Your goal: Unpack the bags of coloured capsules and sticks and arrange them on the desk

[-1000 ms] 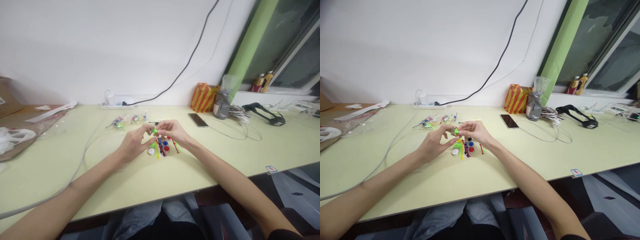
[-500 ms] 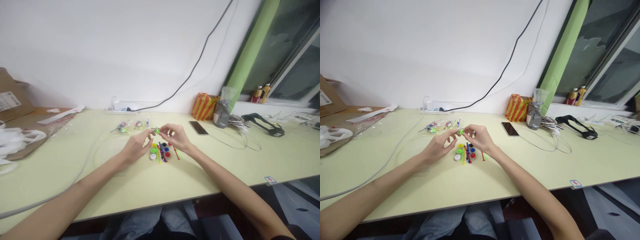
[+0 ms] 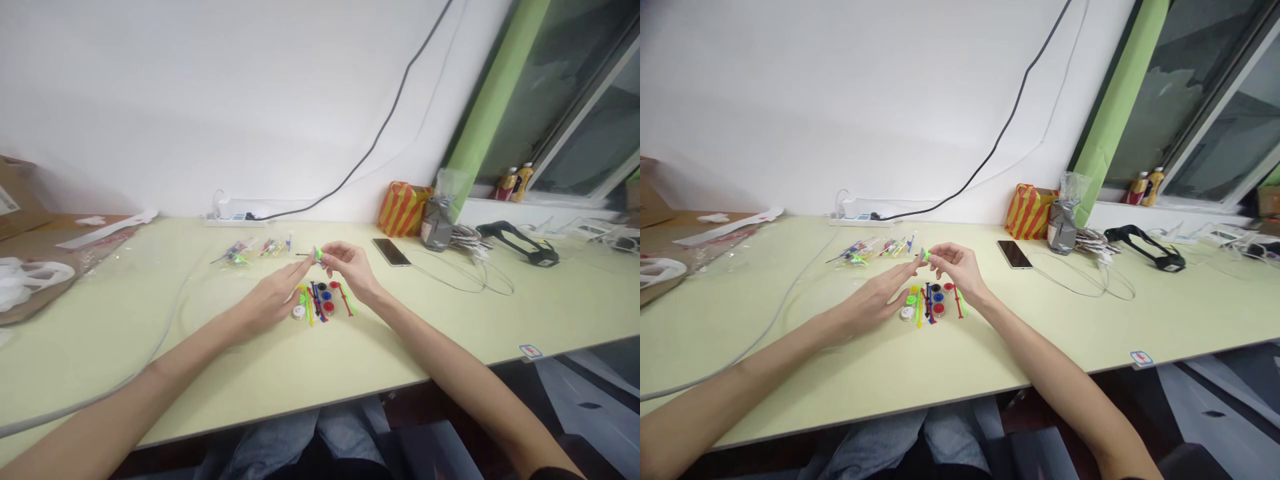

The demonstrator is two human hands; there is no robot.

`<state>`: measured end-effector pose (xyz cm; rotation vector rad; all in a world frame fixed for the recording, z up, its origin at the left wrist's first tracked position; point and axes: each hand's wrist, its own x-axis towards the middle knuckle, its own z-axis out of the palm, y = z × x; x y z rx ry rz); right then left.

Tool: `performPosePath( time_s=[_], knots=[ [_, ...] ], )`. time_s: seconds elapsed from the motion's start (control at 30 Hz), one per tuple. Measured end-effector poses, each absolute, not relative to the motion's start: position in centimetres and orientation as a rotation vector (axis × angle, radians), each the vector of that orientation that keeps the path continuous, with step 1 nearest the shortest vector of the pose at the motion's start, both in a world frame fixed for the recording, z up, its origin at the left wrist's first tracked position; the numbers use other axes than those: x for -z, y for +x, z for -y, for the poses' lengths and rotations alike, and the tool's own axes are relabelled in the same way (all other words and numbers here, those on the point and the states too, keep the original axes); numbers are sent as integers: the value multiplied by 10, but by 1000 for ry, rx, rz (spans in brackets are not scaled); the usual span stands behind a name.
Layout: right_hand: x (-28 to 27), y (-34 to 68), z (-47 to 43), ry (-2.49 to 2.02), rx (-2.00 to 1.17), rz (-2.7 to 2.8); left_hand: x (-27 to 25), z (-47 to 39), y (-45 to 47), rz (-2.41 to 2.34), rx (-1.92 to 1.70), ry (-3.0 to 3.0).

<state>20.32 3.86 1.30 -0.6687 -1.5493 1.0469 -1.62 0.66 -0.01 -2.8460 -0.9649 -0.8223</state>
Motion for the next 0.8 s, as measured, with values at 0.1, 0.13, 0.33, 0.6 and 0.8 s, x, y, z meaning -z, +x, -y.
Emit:
performPosePath(
  time_s=[0.1,0.13,0.33,0.6,0.8],
  knots=[
    [-19,220,-40,-745,-794,1770,-1,-9,-17,966,767,-2806],
    [-23,227,-39,-781,-643,1882,-1,-10,-17,969,763,-2787],
    [-34,256,-43,-976,-174,2416,-3,-14,-18,948,780,-2728],
    [-48,278,-43,-1241,-273,2438,-3,-12,-16,1019,729,-2760],
    [-52,313,-50,-1720,-478,2432,-3,-11,-16,1036,727,-2812]
  ],
)
